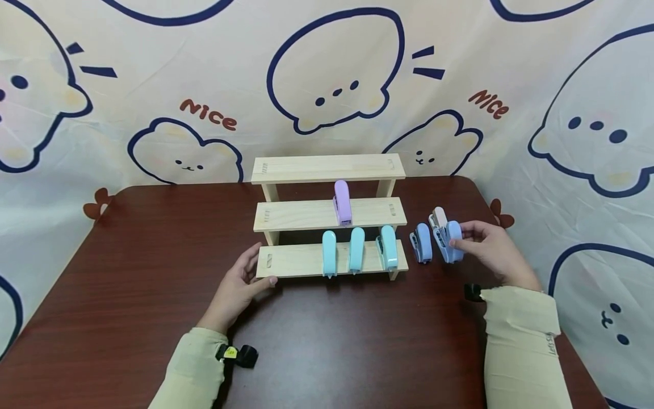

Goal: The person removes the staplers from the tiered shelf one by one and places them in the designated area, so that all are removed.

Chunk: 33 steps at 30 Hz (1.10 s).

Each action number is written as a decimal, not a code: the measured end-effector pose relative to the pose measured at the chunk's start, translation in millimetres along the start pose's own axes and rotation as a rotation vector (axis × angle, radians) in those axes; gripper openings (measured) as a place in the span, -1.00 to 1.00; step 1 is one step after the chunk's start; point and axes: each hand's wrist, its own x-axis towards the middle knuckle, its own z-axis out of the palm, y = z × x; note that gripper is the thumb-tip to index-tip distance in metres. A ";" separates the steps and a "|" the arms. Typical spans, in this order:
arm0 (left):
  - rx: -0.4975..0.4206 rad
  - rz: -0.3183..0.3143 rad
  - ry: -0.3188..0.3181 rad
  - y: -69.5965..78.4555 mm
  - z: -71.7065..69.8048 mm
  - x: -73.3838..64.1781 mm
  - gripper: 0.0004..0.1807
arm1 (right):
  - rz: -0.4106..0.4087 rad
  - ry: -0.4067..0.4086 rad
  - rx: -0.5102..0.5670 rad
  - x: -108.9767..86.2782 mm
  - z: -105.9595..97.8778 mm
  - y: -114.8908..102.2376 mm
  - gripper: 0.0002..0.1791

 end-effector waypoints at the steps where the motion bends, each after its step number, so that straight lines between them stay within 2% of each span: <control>1: -0.001 0.000 0.000 -0.2 0.1 0.3 0.00 | 0.008 -0.005 0.005 0.7 0.5 2.0 -0.40; 16: 0.015 -0.008 0.007 -0.8 -0.6 -0.5 0.00 | 0.091 -0.012 0.096 8.7 4.6 27.3 -0.33; 33: 0.014 -0.010 0.000 1.0 -0.2 0.1 0.00 | 0.150 -0.025 0.152 14.7 12.1 40.9 -0.31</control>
